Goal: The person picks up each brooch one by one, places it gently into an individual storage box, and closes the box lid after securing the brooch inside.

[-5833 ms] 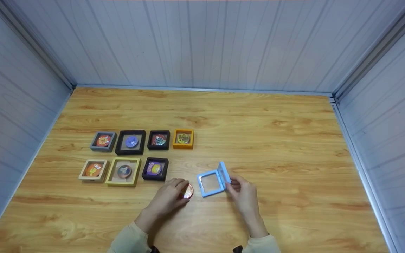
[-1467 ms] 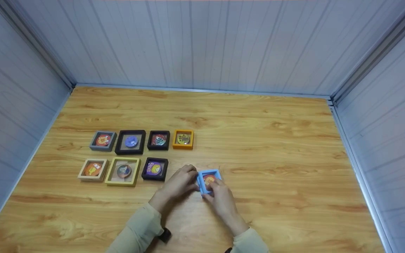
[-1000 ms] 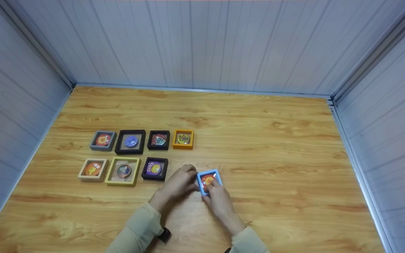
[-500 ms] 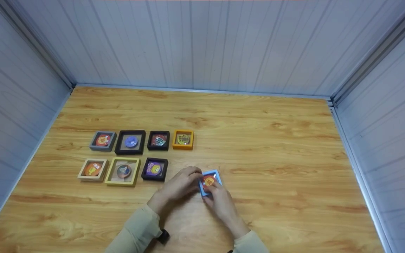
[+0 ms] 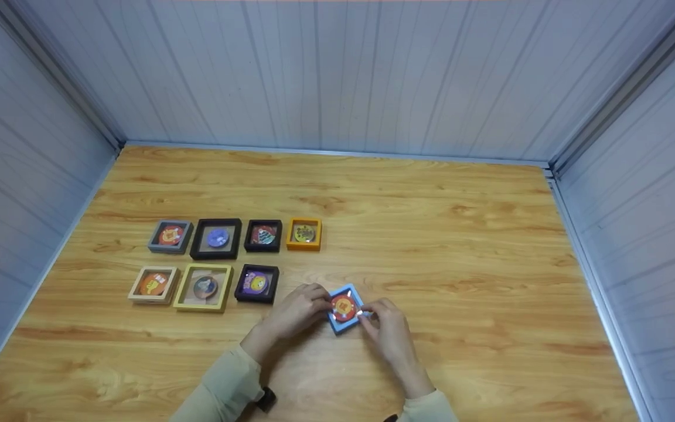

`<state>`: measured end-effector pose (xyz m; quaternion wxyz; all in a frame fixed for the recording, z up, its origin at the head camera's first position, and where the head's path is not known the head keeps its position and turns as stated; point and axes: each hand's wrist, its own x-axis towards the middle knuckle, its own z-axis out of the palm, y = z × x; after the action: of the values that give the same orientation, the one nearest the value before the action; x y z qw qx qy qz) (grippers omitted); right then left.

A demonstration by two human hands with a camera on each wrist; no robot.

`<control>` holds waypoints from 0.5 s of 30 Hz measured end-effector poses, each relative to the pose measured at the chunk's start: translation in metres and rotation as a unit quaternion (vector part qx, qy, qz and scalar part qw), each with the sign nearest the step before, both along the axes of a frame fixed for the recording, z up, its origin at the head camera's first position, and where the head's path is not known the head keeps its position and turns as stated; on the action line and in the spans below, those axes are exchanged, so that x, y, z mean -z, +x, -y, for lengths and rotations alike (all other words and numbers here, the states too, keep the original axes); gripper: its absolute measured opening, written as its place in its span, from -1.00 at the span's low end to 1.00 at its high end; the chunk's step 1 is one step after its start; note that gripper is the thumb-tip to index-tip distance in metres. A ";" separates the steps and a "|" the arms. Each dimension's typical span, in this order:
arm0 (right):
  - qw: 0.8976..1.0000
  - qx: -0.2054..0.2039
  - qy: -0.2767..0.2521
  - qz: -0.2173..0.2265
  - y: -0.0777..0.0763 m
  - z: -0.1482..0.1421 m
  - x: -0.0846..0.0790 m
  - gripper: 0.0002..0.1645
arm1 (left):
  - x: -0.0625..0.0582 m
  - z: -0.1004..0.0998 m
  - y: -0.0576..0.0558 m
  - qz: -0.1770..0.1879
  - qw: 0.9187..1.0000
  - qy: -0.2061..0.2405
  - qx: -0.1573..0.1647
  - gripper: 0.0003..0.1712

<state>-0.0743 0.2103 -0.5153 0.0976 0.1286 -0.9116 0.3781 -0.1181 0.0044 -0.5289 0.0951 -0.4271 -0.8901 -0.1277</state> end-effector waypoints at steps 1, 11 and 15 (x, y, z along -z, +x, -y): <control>1.000 0.003 -0.001 -0.005 0.000 -0.002 0.000 -0.88 | 0.001 0.001 0.000 -0.007 1.000 0.000 -0.002 -0.85; 0.999 0.010 0.004 -0.042 -0.001 -0.018 0.001 -0.84 | 0.003 0.015 0.004 -0.039 0.999 -0.003 -0.030 -0.88; 0.999 0.032 0.021 -0.029 0.000 -0.024 0.001 -0.78 | 0.004 0.019 0.004 -0.038 0.998 -0.004 -0.047 -0.89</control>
<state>-0.0739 0.2341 -0.5161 0.1330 0.1119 -0.9199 0.3517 -0.1138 -0.0151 -0.5326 0.1329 -0.3900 -0.9054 -0.1028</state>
